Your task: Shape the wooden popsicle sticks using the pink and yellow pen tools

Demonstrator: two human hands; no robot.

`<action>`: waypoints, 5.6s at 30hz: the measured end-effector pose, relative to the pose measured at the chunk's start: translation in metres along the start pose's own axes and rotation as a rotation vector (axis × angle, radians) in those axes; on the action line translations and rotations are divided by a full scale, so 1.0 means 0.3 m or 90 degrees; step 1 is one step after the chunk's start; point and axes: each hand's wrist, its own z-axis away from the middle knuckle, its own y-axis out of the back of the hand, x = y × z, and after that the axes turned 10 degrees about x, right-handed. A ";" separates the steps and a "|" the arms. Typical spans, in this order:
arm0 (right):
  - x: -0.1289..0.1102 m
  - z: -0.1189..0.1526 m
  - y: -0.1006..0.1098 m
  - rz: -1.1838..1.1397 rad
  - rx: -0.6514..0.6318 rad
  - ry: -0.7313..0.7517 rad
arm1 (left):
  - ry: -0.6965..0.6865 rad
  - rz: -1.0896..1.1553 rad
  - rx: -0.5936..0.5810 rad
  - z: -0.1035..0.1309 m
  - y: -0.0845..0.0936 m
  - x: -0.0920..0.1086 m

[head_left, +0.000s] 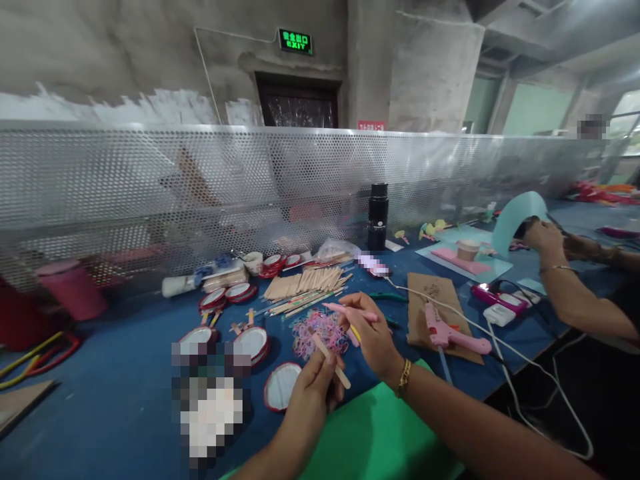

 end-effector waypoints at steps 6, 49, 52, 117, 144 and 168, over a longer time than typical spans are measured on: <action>0.043 0.006 0.030 0.035 0.003 0.049 | -0.027 -0.042 -0.034 -0.008 -0.007 -0.021; 0.039 0.053 0.084 0.164 -0.051 0.134 | -0.100 0.008 -0.104 0.049 0.023 -0.100; 0.022 0.039 0.032 0.100 -0.031 0.054 | -0.075 0.041 -0.078 0.046 0.028 -0.088; 0.075 0.062 -0.019 0.041 0.007 0.124 | -0.145 -0.051 -0.096 -0.013 0.037 -0.061; 0.072 0.045 -0.014 0.120 0.040 0.199 | -0.153 -0.066 -0.071 -0.010 0.038 -0.054; 0.070 0.057 -0.023 0.136 0.012 0.203 | -0.157 -0.071 -0.061 -0.013 0.042 -0.056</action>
